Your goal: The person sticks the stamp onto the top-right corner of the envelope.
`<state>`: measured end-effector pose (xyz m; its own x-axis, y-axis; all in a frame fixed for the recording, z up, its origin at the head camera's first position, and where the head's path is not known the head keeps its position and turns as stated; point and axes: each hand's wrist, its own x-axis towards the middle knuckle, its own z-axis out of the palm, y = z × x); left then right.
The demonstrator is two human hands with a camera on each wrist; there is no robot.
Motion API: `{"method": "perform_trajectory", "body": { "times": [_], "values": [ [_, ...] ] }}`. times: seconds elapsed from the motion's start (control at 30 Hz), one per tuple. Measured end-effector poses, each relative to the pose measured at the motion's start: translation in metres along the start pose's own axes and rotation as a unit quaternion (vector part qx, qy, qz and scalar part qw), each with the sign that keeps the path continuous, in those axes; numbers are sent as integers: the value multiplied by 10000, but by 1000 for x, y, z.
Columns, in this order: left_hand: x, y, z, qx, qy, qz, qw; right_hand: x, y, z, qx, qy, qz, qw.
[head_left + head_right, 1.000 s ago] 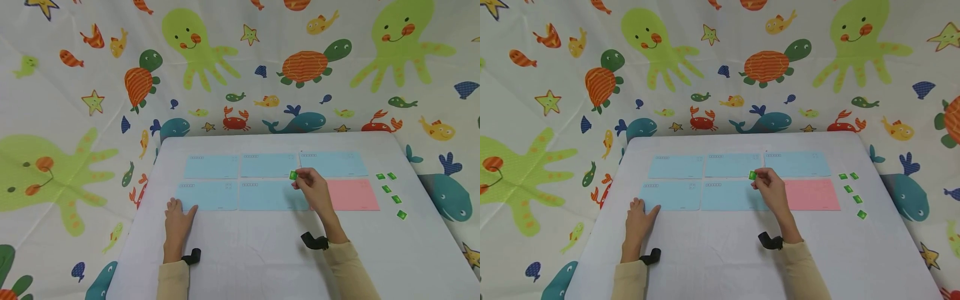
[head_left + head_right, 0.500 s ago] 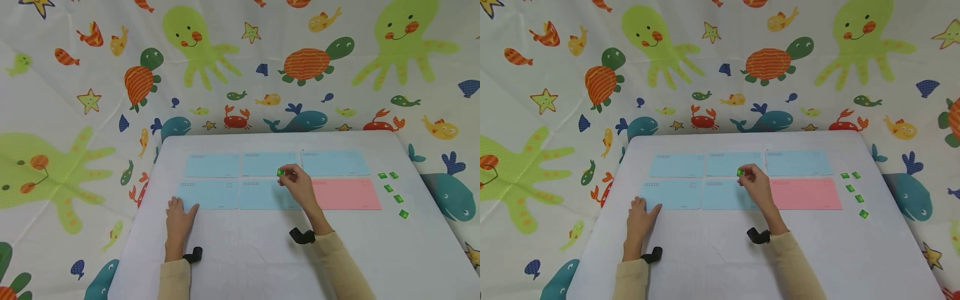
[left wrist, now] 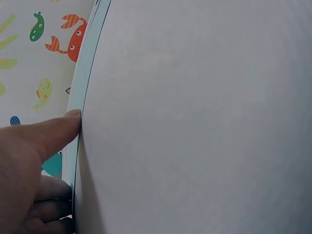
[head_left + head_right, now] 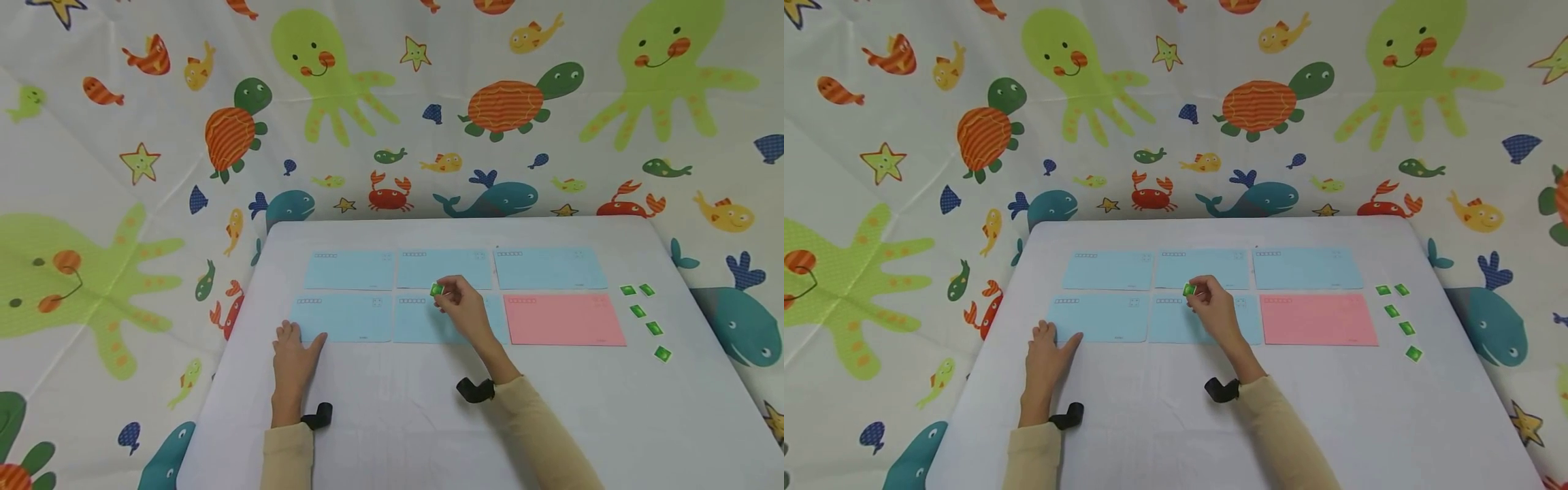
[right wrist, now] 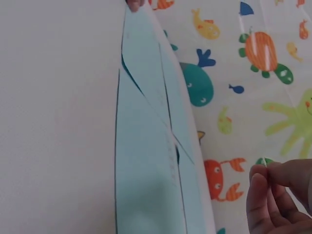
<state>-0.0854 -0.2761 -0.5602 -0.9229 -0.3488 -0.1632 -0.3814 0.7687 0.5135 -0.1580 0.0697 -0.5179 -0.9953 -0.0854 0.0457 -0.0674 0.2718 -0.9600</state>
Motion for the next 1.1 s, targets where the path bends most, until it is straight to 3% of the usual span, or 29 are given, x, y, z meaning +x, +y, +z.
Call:
{"method": "perform_trajectory", "body": {
  "times": [0.33,1.1],
  "values": [
    [-3,0,0,-32,76,28,10000,3,12,28,12,-138,18,9999],
    [-3,3,-2,-166,50,-68,9998,22,8,86,-290,-778,-231,9963]
  ]
}}
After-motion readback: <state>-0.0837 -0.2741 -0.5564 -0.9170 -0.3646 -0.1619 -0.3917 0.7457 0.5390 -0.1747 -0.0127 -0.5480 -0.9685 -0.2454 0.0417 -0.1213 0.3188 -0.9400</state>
